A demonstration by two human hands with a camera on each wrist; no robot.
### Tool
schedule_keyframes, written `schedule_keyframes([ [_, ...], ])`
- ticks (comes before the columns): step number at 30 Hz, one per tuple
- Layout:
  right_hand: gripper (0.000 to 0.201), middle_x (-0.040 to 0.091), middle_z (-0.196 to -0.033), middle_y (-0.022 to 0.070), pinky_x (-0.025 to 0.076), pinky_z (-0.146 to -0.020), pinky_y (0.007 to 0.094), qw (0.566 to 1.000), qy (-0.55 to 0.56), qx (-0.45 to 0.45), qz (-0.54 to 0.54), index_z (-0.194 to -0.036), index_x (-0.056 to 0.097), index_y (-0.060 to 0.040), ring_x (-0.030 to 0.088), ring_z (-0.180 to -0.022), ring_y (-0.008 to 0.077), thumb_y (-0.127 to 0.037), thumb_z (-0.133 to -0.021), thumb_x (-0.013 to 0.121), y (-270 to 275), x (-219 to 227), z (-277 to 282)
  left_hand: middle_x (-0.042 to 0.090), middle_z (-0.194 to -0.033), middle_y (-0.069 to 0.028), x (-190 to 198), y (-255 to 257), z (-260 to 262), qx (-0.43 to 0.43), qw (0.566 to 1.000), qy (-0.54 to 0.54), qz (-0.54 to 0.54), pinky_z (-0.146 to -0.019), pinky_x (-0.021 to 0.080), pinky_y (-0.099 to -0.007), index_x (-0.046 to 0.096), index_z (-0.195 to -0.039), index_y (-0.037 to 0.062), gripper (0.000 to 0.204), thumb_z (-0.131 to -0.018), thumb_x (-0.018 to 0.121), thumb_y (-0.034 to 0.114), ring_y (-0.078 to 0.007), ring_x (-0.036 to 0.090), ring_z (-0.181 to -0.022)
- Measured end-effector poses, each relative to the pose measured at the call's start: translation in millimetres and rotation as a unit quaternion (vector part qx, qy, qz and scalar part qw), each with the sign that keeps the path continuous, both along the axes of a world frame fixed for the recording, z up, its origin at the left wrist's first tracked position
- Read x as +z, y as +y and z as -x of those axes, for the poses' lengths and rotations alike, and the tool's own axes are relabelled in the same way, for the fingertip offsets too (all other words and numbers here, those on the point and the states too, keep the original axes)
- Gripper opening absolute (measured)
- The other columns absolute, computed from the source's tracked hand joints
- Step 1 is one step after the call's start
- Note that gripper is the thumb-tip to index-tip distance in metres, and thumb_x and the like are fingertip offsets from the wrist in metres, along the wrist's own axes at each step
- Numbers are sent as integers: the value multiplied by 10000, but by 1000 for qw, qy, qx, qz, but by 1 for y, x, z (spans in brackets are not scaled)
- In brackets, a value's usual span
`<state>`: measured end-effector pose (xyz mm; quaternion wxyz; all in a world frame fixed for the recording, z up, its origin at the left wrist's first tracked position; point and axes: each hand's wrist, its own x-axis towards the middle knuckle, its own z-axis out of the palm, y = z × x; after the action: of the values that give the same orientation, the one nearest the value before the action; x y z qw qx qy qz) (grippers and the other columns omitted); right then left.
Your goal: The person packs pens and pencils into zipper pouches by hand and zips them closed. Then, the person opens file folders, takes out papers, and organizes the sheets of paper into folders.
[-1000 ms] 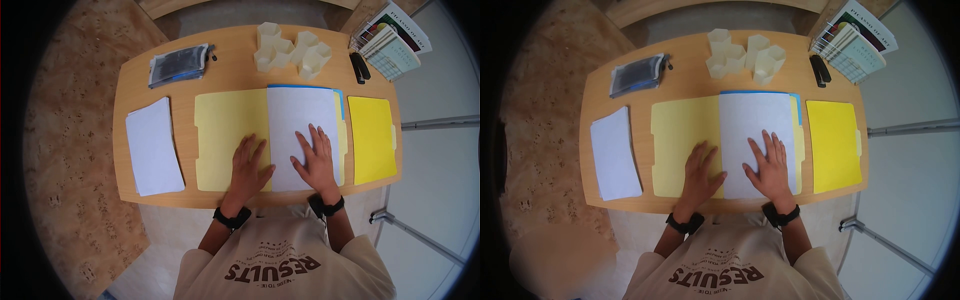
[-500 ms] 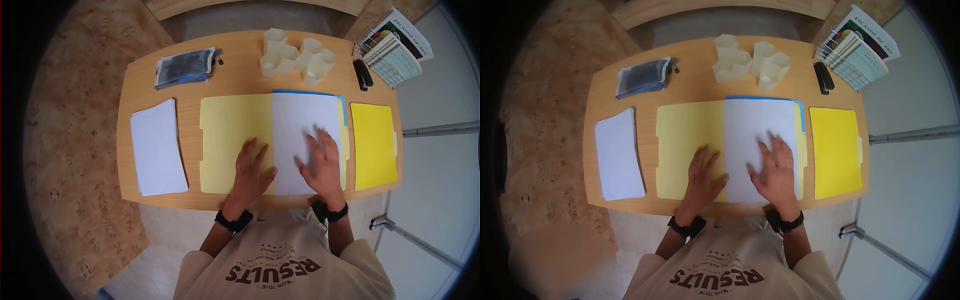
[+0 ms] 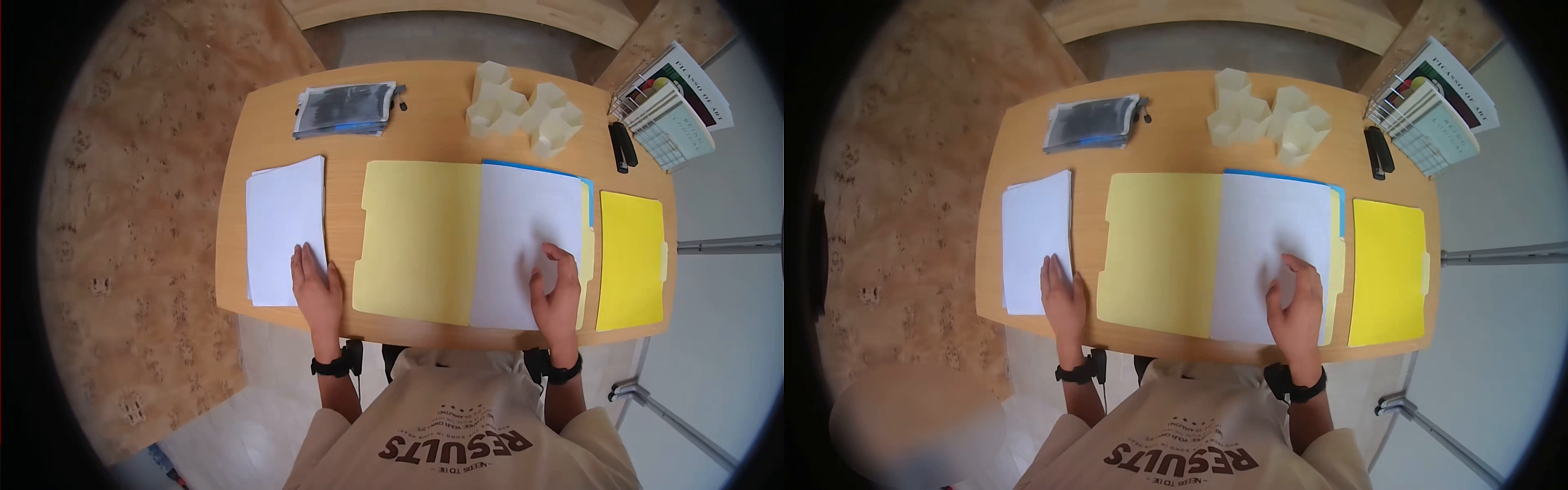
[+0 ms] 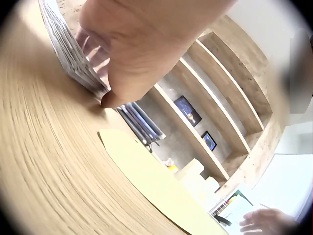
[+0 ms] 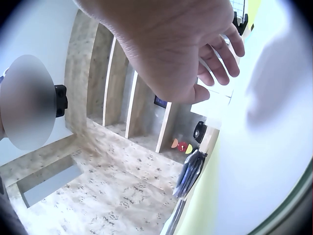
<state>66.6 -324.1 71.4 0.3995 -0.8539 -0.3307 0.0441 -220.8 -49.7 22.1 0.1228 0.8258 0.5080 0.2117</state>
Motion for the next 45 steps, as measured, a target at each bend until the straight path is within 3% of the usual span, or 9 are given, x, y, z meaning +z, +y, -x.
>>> schedule_keyframes([
  [10,326,703,-1071,165,545,-843,389,999,34,-24,-28,-1210,633,4,679,-931,297,7,-885,631,-4,0,3,510,-1499,-252,-3,4,21,-5,988,-134,77,-1128,426,-458,625,-1328,-48,380,-1018,607,170,-402,503,-1379],
  [13,296,714,-1045,153,550,-810,378,999,39,-16,-27,-1186,640,0,690,-882,278,4,-890,628,-4,0,5,648,-1335,-204,-17,11,33,8,966,-252,57,-1039,499,-402,685,-1210,-57,282,-1026,615,146,-324,633,-1219],
  [15,275,722,-1024,147,552,-793,373,999,39,-10,-28,-1168,645,-1,697,-851,269,1,-894,625,-4,0,6,737,-1070,-123,-12,12,36,111,923,-337,152,-905,543,-320,717,-1086,-49,178,-995,676,98,-211,694,-985],
  [18,217,739,-957,134,557,-721,356,996,77,-28,-33,-1126,659,-6,706,-778,250,-8,-914,614,1,3,11,730,-907,-59,-3,9,29,101,907,-384,141,-799,533,-265,719,-992,-22,127,-946,755,91,-128,666,-850],
  [28,147,755,-923,126,560,-648,346,991,133,-4,-2,-1086,675,-17,745,-778,248,-56,-959,610,6,9,18,680,-859,-23,0,2,17,114,916,-368,111,-761,473,-242,685,-933,-2,136,-955,752,114,-87,578,-785],
  [33,131,753,-929,131,564,-654,353,990,141,8,15,-1068,681,-21,751,-777,262,-65,-972,604,5,15,19,647,-960,-16,4,-1,13,122,894,-405,145,-810,458,-250,659,-1054,-8,107,-1018,636,91,-91,562,-884],
  [40,150,749,-927,131,570,-680,354,993,112,37,13,-1097,671,-13,747,-814,266,-41,-965,605,2,16,14,649,-983,-25,19,-5,8,143,852,-480,154,-829,464,-265,664,-1071,-13,116,-1021,619,81,-96,561,-908],
  [43,232,745,-973,140,577,-754,348,985,154,79,-18,-1191,644,-7,739,-857,257,-25,-961,617,1,14,12,658,-1013,-36,44,-22,-9,133,881,-440,111,-834,467,-267,666,-1067,-12,100,-1016,612,55,-113,572,-927],
  [45,305,743,-1022,147,578,-801,346,973,184,128,-51,-1268,621,-8,735,-891,251,-23,-963,625,6,20,17,666,-1026,-42,54,-41,-25,3,921,-377,96,-840,473,-274,669,-1073,0,102,-977,636,13,-141,591,-935],
])
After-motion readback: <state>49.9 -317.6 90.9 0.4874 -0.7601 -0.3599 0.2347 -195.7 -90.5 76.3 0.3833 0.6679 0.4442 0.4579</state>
